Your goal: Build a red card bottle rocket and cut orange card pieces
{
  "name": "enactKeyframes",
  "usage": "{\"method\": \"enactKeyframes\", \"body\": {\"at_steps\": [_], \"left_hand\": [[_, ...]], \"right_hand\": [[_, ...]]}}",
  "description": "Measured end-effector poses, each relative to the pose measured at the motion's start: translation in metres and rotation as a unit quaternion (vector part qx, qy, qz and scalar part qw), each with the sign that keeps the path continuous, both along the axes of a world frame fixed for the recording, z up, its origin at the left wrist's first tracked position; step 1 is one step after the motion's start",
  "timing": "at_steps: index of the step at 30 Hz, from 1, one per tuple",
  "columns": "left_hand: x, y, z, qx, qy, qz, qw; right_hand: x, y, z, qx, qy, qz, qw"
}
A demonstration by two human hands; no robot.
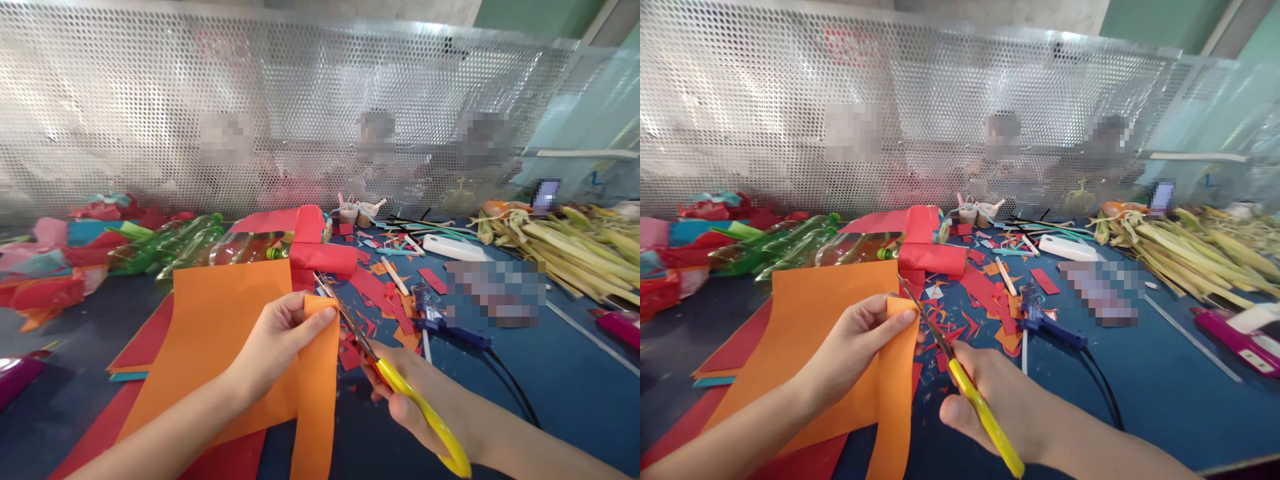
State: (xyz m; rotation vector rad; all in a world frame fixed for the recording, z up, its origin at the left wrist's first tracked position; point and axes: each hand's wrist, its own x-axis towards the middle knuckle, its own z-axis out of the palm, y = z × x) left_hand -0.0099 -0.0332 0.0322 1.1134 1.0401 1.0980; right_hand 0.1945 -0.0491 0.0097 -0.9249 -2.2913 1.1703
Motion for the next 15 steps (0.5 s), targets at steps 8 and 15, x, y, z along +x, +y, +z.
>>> {"method": "enactKeyframes", "body": {"at_steps": [8,15], "left_hand": [[0.0,0.0,0.0007,0.0,0.015,0.0,1.0],[-0.0047,0.0044,0.0047,0.013,0.032,-0.025,0.999]], "right_hand": [[0.0029,0.0017,-0.0032,-0.014,0.003,-0.012,1.0],[0.0046,0.0029,0.0061,-0.016,-0.012,-0.014,1.0]]}}
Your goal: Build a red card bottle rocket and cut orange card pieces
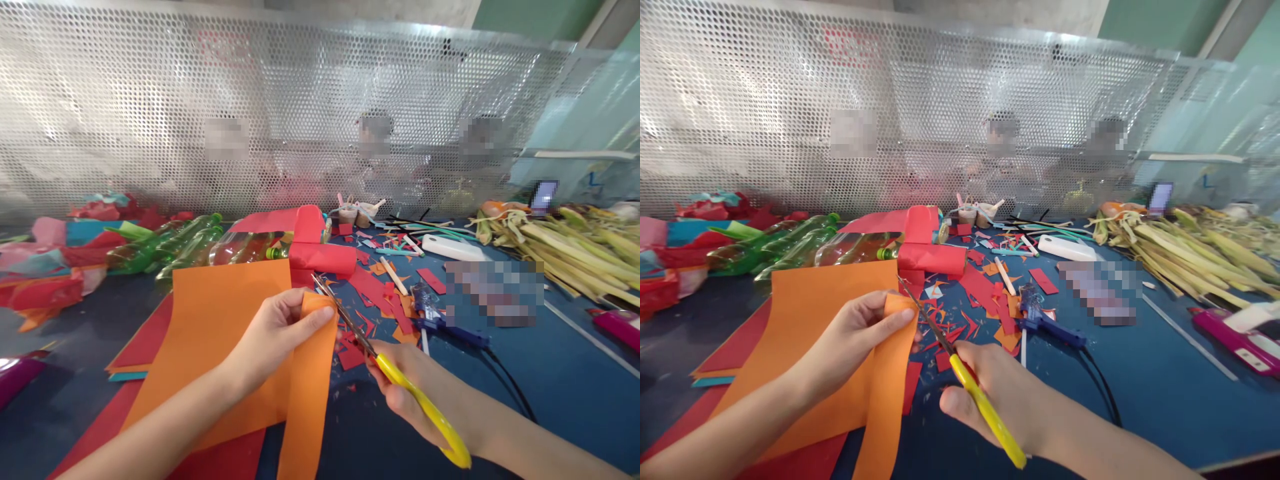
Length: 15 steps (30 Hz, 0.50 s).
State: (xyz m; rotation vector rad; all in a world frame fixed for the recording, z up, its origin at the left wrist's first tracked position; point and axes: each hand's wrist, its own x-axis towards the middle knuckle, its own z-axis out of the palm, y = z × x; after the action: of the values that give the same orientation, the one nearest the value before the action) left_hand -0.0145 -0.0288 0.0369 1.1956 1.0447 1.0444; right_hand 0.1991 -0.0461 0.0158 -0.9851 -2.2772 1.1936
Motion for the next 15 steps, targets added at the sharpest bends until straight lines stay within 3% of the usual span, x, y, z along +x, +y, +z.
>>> {"method": "enactKeyframes", "body": {"at_steps": [10,15], "left_hand": [[-0.006,0.008,-0.001,0.028,0.03,-0.023,0.999],[-0.009,0.013,-0.008,0.008,-0.003,-0.1,0.995]], "right_hand": [[0.003,0.004,-0.002,-0.015,-0.004,-0.01,1.0],[0.004,0.008,-0.005,-0.036,0.015,-0.028,0.999]]}}
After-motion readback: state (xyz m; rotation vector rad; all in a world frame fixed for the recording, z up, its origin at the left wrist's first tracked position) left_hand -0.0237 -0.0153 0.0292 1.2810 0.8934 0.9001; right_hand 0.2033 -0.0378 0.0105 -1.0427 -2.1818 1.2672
